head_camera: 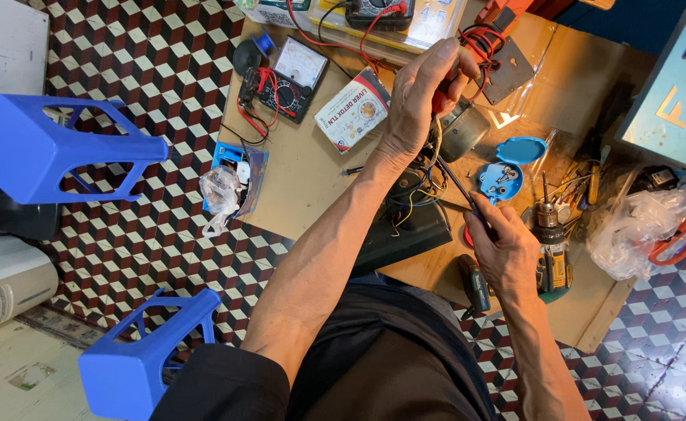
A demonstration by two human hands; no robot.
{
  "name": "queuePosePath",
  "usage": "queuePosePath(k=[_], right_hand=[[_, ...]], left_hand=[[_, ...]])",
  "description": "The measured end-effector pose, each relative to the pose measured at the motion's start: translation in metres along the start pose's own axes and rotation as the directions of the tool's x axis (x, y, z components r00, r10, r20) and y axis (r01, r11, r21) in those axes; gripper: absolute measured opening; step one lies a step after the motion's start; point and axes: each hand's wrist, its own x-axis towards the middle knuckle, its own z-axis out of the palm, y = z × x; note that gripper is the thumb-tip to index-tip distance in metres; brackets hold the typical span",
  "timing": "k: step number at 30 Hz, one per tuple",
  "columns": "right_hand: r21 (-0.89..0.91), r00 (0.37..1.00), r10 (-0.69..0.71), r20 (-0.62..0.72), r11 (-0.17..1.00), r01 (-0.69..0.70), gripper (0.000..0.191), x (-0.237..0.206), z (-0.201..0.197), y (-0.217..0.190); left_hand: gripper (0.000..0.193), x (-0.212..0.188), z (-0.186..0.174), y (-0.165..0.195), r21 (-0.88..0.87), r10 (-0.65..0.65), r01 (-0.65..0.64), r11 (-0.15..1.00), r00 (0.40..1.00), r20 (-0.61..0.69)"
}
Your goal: The person uses a cordless drill and a screwdriver to remove and adjust screws on a motor housing. They also use pliers to strip and connect wires to the motor terminals. The work is performed on a cluttered workbench with various tools and electronic components.
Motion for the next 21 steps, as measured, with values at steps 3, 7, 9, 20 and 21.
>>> queuePosePath(k=[3,7,9,20,21], right_hand=[[-0.016,0.995,-0.073,-0.07,0.997,0.072,0.033,-0.0008,-0.0009,-0.003],[-0.173,0.977,-0.198,-0.078,0.968,0.182,0.032,-0.0013,-0.0014,-0.0055],[-0.245,0.961,-0.269,-0.069,0.938,0.245,0.033,-0.0025,-0.0005,-0.0058],[-0.049,0.987,-0.112,-0.113,0.993,0.108,0.034,-0.0047,0.0043,0.0014],[-0.043,0.985,-0.124,-0.117,0.992,0.119,0.035,-0.0044,0.0041,0.0019]], left_hand=[[0.056,0.0004,-0.0004,-0.001,-0.026,-0.002,0.002,1.0,1.0,0.013],[0.058,0.0,-0.0008,-0.0009,0.009,-0.01,0.01,1.0,1.0,-0.005],[0.057,-0.0003,-0.001,-0.0004,-0.001,-0.027,0.027,1.0,1.0,-0.013],[0.057,-0.001,-0.0001,0.0038,-0.036,-0.027,0.027,0.999,1.0,-0.007],[0.057,-0.0013,0.0,0.0039,-0.039,-0.024,0.024,0.999,1.0,0.001]])
